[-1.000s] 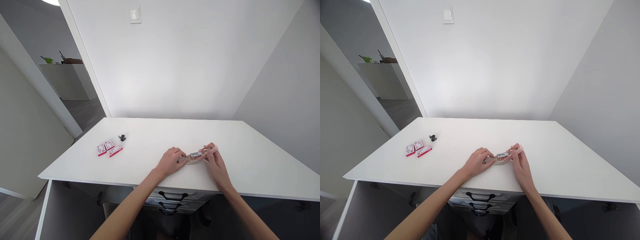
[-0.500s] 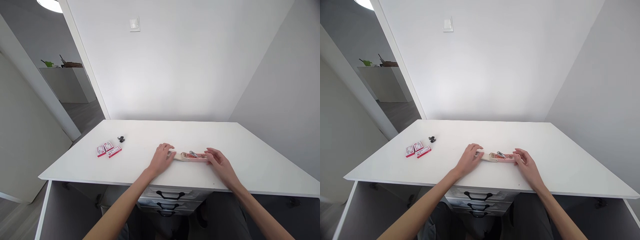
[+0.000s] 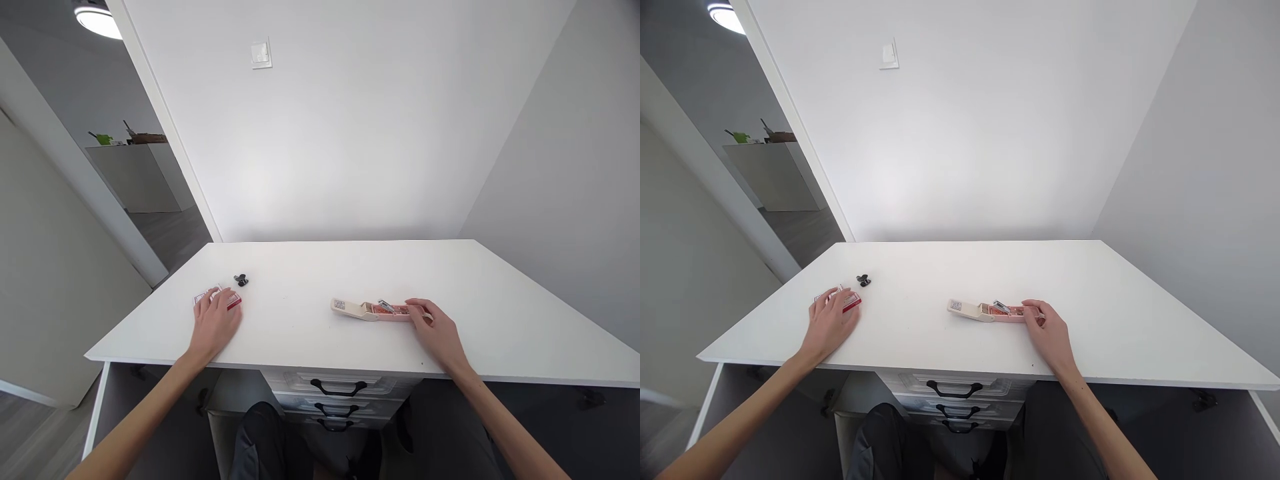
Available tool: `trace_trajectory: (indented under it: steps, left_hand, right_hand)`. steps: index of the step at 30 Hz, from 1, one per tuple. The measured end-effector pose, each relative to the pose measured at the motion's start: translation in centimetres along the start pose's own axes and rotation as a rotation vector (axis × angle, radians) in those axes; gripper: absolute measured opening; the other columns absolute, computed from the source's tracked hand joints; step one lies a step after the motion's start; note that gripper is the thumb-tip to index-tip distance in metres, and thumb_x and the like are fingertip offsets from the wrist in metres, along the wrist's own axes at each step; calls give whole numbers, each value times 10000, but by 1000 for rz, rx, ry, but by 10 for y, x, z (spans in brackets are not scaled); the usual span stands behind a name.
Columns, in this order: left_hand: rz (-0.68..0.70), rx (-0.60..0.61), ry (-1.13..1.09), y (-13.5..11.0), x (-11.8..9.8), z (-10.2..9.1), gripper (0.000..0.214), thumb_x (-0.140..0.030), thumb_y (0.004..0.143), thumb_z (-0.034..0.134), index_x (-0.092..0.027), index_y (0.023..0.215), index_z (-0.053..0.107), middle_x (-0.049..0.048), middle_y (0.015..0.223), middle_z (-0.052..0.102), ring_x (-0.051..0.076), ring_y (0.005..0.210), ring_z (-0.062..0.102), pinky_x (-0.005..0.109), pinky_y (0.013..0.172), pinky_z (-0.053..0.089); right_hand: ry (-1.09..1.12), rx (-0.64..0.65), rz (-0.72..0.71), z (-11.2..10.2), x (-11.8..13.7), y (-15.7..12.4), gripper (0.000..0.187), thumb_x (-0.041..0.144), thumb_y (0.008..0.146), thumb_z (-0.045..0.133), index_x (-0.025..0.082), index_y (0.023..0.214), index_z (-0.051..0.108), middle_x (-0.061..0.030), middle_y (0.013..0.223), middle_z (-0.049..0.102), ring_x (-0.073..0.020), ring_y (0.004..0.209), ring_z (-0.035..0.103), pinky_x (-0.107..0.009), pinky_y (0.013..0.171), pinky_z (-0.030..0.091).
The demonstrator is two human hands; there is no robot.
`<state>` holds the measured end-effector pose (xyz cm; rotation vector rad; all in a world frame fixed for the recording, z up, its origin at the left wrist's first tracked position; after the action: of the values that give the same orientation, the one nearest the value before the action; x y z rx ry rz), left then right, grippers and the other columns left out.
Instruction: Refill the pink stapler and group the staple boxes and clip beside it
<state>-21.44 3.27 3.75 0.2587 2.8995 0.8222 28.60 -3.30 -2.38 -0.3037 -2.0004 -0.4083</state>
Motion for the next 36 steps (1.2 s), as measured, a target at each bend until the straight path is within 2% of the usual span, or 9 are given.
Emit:
trace_trajectory:
  steps: [4, 8, 11, 19, 24, 26, 28, 31, 36]
  left_hand:
    - [-36, 77, -14, -12, 10, -7, 444, -439, 942, 462, -169, 1269, 594, 198, 1301, 657, 407, 1413, 414, 621, 1131, 317]
    - [38, 151, -219, -17, -7, -5, 415, -499, 959, 483, -221, 1231, 629, 141, 1306, 667, 364, 1329, 526, 540, 1117, 389]
    - [62, 244, -349, -18, -22, -2, 448, -538, 975, 484, -242, 1291, 601, 102, 1325, 664, 324, 1261, 587, 466, 1081, 443]
    - [-73, 278, -470, -15, -35, 6, 553, -615, 918, 565, -208, 1292, 573, 121, 1294, 662, 313, 1221, 611, 459, 1049, 477]
    - [-90, 343, -691, -18, -68, 0, 521, -611, 913, 602, -254, 1291, 562, 85, 1294, 675, 275, 1217, 629, 430, 1042, 495]
    - [-111, 350, -809, -17, -84, -1, 516, -620, 912, 604, -268, 1287, 564, 72, 1255, 697, 264, 1161, 667, 413, 1003, 521]
    - [-125, 366, -909, -16, -100, 2, 508, -616, 918, 601, -273, 1291, 565, 63, 1201, 716, 250, 1082, 701, 403, 962, 541]
    - [-121, 406, -986, -13, -118, 10, 506, -589, 928, 606, -270, 1317, 553, 67, 1177, 716, 239, 1054, 705, 406, 958, 542]
    - [-53, 440, -1038, -11, -136, 15, 514, -507, 866, 727, -268, 1295, 574, 90, 1319, 663, 257, 1187, 655, 424, 1033, 512]
  right_hand:
    - [-47, -35, 5, -3, -1, 0, 335, 460, 888, 537, 245, 1069, 718, -73, 1157, 753, -269, 913, 684, -403, 813, 505]
    - [-59, -82, 19, -8, -1, -2, 340, 441, 878, 517, 234, 1052, 724, -85, 1097, 770, -288, 944, 683, -410, 830, 503]
    - [-69, -77, 25, -9, 0, -3, 334, 433, 871, 505, 240, 1034, 723, -79, 1086, 773, -287, 949, 679, -408, 829, 506]
    - [-45, -107, 16, -9, -2, -1, 313, 418, 878, 529, 223, 1057, 697, -93, 1129, 748, -302, 1066, 653, -437, 927, 469]
    - [-3, -269, 1, -19, 3, -7, 324, 429, 902, 525, 211, 1099, 662, -122, 1231, 694, -279, 942, 634, -412, 808, 469]
    - [-7, -338, -53, -20, 10, -13, 281, 408, 911, 511, 219, 1066, 649, -124, 1210, 684, -258, 877, 610, -396, 759, 460]
    - [5, -349, -126, -14, 21, -22, 234, 401, 921, 502, 234, 1010, 641, -113, 1132, 692, -243, 827, 584, -374, 710, 451]
    - [66, -170, -206, 8, 42, -36, 228, 432, 949, 500, 256, 928, 644, -81, 1018, 711, -221, 746, 568, -334, 612, 428]
    - [114, 394, -366, 58, 81, -59, 233, 402, 992, 489, 257, 956, 668, -50, 922, 723, -205, 737, 603, -322, 630, 463]
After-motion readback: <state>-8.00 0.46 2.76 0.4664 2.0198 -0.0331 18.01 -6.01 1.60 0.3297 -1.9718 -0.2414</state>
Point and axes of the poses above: each hand's wrist, its own y-axis towards the middle knuckle, its own z-axis out of the palm, x = y × z, the point moved 4 cm from there along y, towards the middle knuckle
